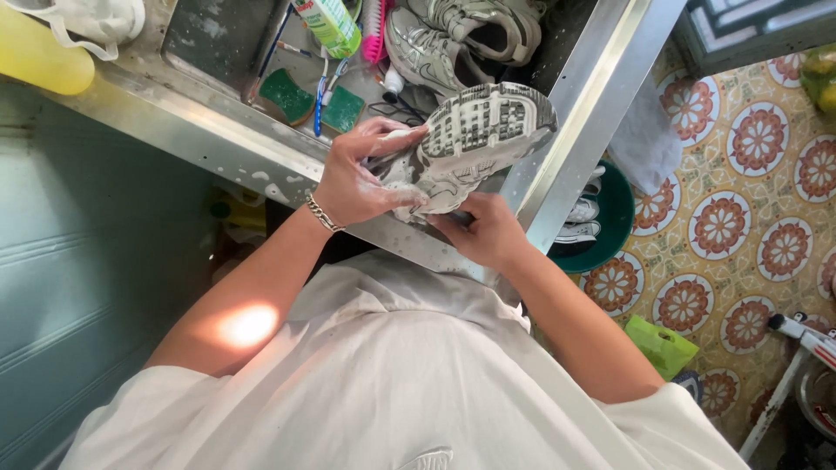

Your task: The person scrubs a white sneaker with a brush and cleaning solution in a sink, focusing on the upper, sole, and interior. They rinse the shoe under running water and then remove the insole to clean it separately.

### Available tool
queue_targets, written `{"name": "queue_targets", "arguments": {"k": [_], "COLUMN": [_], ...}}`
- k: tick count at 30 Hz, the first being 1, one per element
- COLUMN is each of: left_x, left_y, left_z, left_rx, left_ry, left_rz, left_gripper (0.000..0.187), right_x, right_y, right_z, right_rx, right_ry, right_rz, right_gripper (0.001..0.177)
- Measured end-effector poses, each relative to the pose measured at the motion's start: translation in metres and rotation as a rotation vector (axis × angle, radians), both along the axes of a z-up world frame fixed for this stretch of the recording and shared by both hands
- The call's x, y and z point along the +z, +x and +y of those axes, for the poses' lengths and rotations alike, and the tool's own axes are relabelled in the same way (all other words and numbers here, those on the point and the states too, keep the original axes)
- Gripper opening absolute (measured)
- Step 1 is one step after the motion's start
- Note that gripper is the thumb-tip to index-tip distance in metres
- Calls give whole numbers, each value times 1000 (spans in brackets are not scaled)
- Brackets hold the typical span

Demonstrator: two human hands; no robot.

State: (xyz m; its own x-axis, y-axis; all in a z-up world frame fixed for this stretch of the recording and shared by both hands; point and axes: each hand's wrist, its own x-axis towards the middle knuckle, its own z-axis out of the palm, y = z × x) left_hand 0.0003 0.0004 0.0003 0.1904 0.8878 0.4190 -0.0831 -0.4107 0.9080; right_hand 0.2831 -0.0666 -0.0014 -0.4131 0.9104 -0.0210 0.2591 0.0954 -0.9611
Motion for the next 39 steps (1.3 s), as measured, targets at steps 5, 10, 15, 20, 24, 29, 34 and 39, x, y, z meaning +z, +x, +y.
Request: {"name": "queue_targets", "arguments": {"k": [5, 10, 15, 20, 24, 29, 34, 39], "left_x": [4, 8, 6, 10, 14, 10, 11, 7], "left_y": [-2, 0, 1, 6, 5, 5, 10, 4], "left_z": [-4, -5, -9, -13, -12, -15, -17, -19], "left_rx": [45, 86, 140, 179, 181, 215, 250, 275], "left_ry": [1, 1, -20, -7, 22, -10, -11, -20], "left_rz": [19, 42, 54, 29, 50, 54, 48, 54], "left_gripper": [84, 84, 91, 91, 90, 91, 86, 87], "right_x": [-1, -21, -29, 25, 5, 27, 0, 9], "right_y": [-12, 1, -5, 5, -20, 10, -12, -15], "right_z": [-6, -11, -15, -28, -14, -46, -33, -35], "right_rx": [-63, -74, -102, -104, -115, -132, -195, -230], "right_ry": [-65, -87, -50, -1, 121, 107, 242, 214], "right_rz": [14, -27, 46, -35, -13, -145, -251, -207], "right_gripper": [7, 9, 17, 15, 6, 11, 11, 7]}}
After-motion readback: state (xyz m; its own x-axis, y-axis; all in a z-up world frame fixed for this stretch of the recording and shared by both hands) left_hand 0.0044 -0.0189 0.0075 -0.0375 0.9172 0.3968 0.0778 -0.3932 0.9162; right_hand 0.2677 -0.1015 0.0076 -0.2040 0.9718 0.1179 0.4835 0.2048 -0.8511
